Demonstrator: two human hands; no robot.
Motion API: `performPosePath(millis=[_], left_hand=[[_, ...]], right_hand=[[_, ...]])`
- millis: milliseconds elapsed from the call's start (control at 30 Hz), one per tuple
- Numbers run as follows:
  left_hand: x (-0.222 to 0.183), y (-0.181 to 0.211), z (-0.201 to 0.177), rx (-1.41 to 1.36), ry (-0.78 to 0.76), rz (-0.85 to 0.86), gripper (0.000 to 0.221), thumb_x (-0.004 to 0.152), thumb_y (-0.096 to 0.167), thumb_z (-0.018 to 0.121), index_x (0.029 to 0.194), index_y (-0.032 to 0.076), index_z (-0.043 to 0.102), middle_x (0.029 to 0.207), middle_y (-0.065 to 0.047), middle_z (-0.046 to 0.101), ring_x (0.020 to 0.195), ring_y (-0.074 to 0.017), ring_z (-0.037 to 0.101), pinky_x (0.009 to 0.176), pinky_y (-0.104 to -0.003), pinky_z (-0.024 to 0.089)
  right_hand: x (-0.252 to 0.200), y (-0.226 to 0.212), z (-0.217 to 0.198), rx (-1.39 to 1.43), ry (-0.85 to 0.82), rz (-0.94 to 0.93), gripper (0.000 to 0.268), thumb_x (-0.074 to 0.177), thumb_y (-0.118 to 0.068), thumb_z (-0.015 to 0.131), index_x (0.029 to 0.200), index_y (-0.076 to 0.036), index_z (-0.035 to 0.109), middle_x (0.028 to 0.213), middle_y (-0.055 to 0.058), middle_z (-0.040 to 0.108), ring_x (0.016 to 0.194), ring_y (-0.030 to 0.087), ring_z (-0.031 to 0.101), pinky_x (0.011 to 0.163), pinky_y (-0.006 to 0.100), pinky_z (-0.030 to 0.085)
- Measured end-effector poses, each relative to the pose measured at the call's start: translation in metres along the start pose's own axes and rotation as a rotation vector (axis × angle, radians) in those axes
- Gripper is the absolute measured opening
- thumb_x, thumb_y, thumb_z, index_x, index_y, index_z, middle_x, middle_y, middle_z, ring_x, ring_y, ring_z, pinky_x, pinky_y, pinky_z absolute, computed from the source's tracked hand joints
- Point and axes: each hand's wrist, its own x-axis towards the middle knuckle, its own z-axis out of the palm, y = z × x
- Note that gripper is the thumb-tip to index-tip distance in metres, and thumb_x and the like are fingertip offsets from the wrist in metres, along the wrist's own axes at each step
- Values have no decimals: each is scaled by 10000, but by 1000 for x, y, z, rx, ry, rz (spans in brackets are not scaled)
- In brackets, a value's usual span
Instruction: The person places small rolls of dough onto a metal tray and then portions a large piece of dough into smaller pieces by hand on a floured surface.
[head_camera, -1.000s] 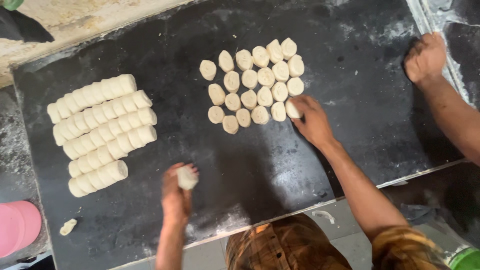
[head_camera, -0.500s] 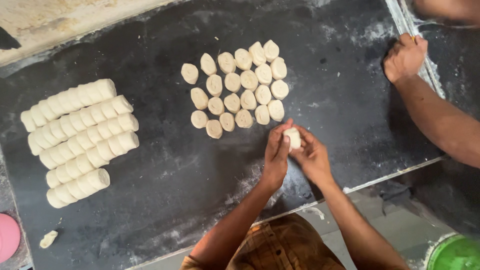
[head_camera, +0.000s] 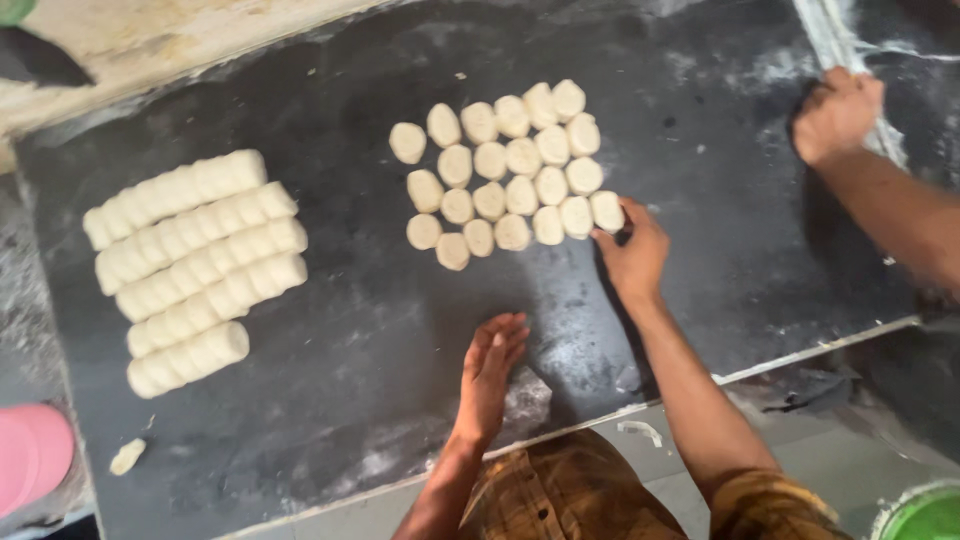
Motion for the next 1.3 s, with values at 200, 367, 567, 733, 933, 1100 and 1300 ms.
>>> performPosePath(millis=[200, 367, 567, 733, 933, 1100, 1300], left_hand=[[-35, 51, -109, 151, 125, 243, 378, 1062, 292, 581, 1299, -1, 607, 1317, -152, 661, 1198, -249, 632, 1073, -400, 492], [-50, 140, -228, 1135, 494, 725, 347, 971, 161, 714, 1276, 18, 629, 1299, -155, 660, 1227, -341, 633, 1064, -418, 498], [-63, 220, -337, 1503, 637, 668, 469, 900, 148, 744, 1326, 11, 605, 1376, -212, 609, 1304, -391, 525, 1092, -533, 393], [-57, 239, -361, 1677, 294, 595, 645, 774, 213, 810, 1350, 31, 584, 1327, -160, 606, 1313, -349, 492, 1128, -563, 325], [-55, 255, -367, 1699, 155, 598, 588, 700, 163, 855, 1220, 45, 607, 1255, -148, 601, 1261, -336, 511, 1123, -561, 329], [-63, 253, -363, 1571, 42, 745, 521, 688, 55, 834, 1158, 47, 608, 1194, -115, 654, 1213, -314, 585, 1116, -509, 407], [-59, 221, -353, 721, -30, 351, 544, 821, 8, 804, 1305, 35, 556, 1222, -92, 648, 1144, -216, 650, 995, -370, 529]], right_hand=[[-6, -16, -10, 296, 188, -197, 346, 921, 49, 750, 1228, 12, 595, 1338, 140, 648, 1256, 200, 652, 1078, 322, 550], [-70, -107, 72, 606, -198, -40, 84, 1090, -70, 681, 1165, -31, 685, 1039, 45, 710, 968, 89, 660, 917, 258, 539], [-177, -256, 262, 479, -751, 28, 405, 873, -216, 804, 1215, -22, 709, 1121, 53, 744, 919, 125, 689, 842, 276, 573], [-206, -306, 334, 41, -545, -358, 481, 867, -331, 838, 1195, -4, 710, 1064, 141, 639, 961, 317, 626, 820, 435, 524], [-213, -327, 346, 28, -529, -330, 495, 726, -300, 905, 1016, 1, 639, 1046, 167, 606, 938, 348, 608, 796, 444, 519], [-226, -330, 312, 528, -736, 126, 524, 743, -171, 853, 1122, -76, 503, 964, 109, 662, 849, 198, 689, 715, 348, 579], [-184, -282, 244, 1279, -892, 860, 423, 861, -111, 723, 1265, -111, 594, 1087, 66, 684, 935, 177, 712, 804, 352, 616]])
